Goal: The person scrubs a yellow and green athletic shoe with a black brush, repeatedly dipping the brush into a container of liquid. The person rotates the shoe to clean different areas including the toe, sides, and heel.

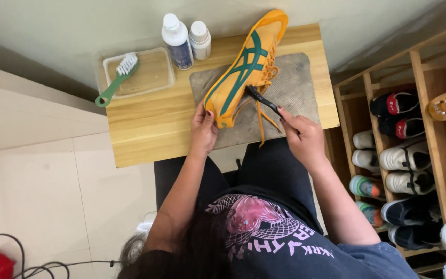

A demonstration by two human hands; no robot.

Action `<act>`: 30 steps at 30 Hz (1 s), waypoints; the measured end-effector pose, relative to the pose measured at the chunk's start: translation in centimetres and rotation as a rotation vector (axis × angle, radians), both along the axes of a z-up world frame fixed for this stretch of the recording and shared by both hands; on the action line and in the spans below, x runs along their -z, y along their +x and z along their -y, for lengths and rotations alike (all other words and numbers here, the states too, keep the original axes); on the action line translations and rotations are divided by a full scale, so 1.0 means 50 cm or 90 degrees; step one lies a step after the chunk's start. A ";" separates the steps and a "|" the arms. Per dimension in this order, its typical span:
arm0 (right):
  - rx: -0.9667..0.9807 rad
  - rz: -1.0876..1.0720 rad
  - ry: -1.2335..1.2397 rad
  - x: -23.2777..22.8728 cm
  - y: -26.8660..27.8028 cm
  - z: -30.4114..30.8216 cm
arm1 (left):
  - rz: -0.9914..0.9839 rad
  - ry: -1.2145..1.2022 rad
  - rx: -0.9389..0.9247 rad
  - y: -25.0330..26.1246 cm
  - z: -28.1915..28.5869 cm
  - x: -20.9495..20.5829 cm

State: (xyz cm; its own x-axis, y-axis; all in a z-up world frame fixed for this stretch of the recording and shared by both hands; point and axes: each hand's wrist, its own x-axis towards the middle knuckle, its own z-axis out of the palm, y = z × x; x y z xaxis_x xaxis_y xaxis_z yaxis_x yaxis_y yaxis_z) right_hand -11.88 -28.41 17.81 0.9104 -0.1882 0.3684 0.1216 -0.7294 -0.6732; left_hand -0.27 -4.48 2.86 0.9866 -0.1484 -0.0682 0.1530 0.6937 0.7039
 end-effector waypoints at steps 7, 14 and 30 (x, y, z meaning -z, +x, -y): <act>-0.011 0.054 0.026 -0.042 0.014 -0.006 | 0.070 0.126 -0.059 -0.019 0.019 -0.036; -0.013 -0.006 0.048 -0.059 0.024 -0.017 | 0.088 0.055 -0.019 -0.027 0.004 -0.049; -0.028 -0.007 0.012 -0.065 0.031 0.012 | 0.177 0.139 0.007 -0.019 0.013 -0.013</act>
